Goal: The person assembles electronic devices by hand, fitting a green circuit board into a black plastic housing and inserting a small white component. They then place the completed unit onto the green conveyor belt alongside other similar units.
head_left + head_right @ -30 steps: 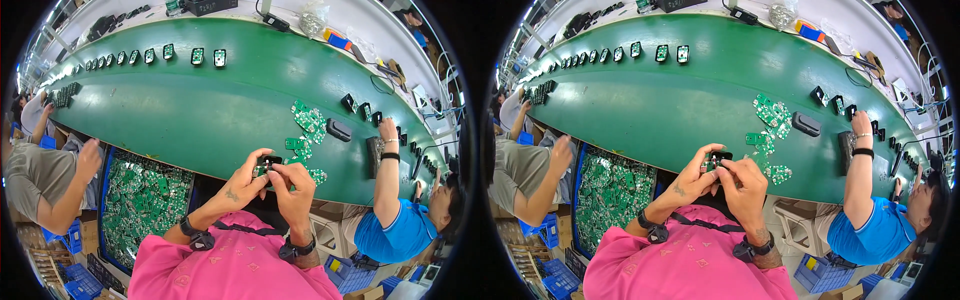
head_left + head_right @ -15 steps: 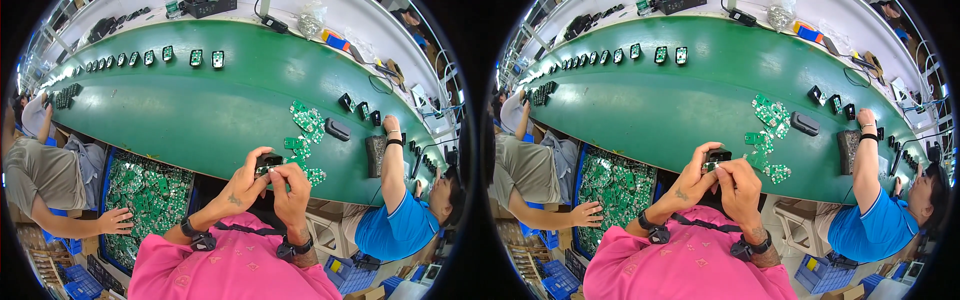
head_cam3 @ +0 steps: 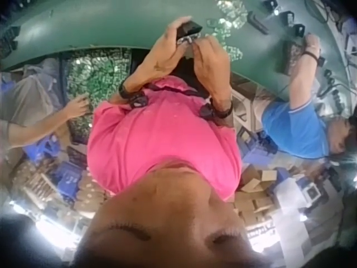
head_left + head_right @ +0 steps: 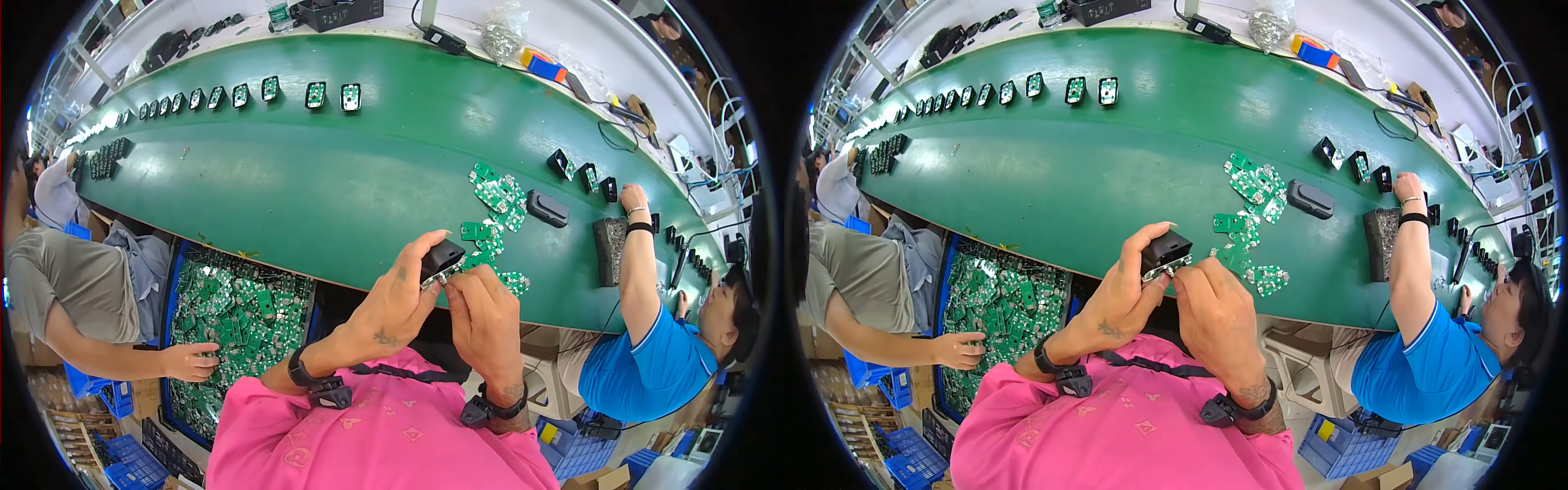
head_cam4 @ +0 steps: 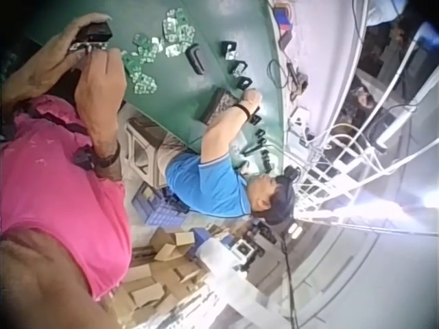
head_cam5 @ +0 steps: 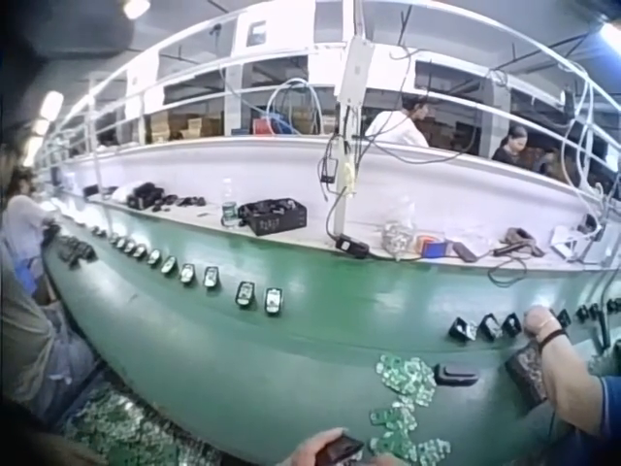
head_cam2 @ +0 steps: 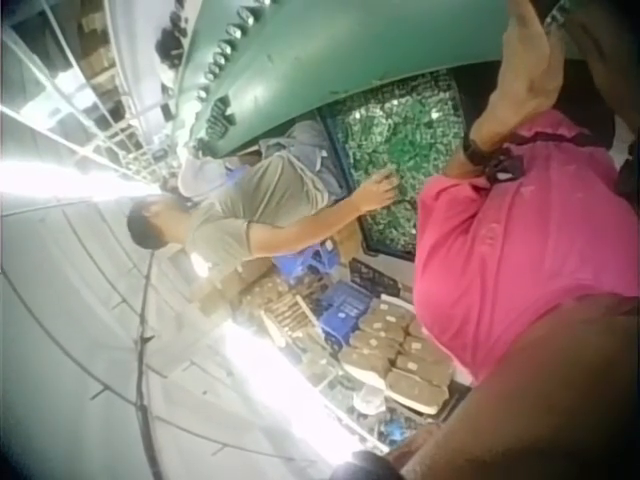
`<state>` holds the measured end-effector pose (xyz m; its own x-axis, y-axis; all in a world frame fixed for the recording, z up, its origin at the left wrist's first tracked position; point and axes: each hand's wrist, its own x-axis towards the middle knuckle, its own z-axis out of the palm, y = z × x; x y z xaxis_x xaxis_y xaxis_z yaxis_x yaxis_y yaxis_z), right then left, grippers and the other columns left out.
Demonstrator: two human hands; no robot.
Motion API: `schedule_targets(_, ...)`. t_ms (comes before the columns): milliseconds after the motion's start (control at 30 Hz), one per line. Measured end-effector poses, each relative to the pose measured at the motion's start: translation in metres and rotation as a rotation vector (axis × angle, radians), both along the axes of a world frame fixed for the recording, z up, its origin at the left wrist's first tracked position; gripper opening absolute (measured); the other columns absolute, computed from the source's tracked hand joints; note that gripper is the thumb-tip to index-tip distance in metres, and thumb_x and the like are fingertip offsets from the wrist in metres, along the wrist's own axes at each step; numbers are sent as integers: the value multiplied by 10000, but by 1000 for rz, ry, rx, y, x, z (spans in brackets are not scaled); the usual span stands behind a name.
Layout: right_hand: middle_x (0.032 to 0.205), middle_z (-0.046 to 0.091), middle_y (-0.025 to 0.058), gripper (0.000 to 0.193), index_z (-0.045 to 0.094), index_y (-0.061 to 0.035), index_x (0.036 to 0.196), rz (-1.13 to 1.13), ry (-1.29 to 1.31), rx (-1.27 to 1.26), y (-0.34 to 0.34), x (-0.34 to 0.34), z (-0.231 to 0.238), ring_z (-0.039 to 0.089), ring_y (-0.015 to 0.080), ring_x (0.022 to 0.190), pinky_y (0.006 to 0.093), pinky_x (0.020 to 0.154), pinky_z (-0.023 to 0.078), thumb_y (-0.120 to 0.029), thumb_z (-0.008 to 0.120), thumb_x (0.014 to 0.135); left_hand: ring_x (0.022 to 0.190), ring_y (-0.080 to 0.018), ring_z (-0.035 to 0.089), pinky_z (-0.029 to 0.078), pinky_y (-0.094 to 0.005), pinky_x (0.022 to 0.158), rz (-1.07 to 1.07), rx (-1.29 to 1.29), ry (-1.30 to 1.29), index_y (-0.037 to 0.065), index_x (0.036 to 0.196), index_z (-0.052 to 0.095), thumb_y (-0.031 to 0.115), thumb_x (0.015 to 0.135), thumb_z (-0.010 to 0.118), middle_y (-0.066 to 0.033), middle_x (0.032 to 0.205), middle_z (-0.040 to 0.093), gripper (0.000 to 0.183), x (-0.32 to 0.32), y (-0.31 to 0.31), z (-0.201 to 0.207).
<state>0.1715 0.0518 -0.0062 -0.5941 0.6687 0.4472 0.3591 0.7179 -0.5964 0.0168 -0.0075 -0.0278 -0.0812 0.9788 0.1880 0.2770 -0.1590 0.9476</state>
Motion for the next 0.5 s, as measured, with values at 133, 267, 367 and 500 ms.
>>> schedule_targets(133, 799, 554, 136, 39, 605, 0, 908, 30, -34, -25, -2, 2, 6, 574, 340, 676, 415, 584, 444, -6, 631, 879, 1112, -495, 546, 472, -486, 910, -7, 15, 62, 31, 1458, 252, -3, 933, 522, -287, 1320, 462, 591, 0, -2, -1)
schedule_targets(267, 793, 549, 138, 30, 608, -1, 902, 69, -55, -42, 0, 4, 11, 563, 344, 664, 416, 576, 433, -12, 625, 880, 1088, -512, 544, 497, -519, 849, -79, 72, 257, 61, 1448, 246, -4, 916, 529, -277, 1267, 478, 606, -9, -3, 6)
schedule_targets(367, 782, 546, 136, 21, 610, -2, 889, 78, -13, -121, -3, 4, 12, 553, 343, 653, 415, 566, 420, -14, 623, 878, 1075, -514, 549, 502, -526, 841, -128, 38, 284, 65, 1440, 251, -5, 907, 533, -276, 1258, 477, 607, -10, -4, 10)
schedule_targets(500, 772, 551, 133, 27, 615, 0, 891, 27, 42, -145, -4, 0, -3, 561, 318, 650, 394, 562, 419, -17, 629, 875, 1036, -496, 577, 509, -502, 818, -47, 82, 306, 57, 1431, 249, -6, 910, 519, -266, 1172, 528, 590, -5, -3, 2)
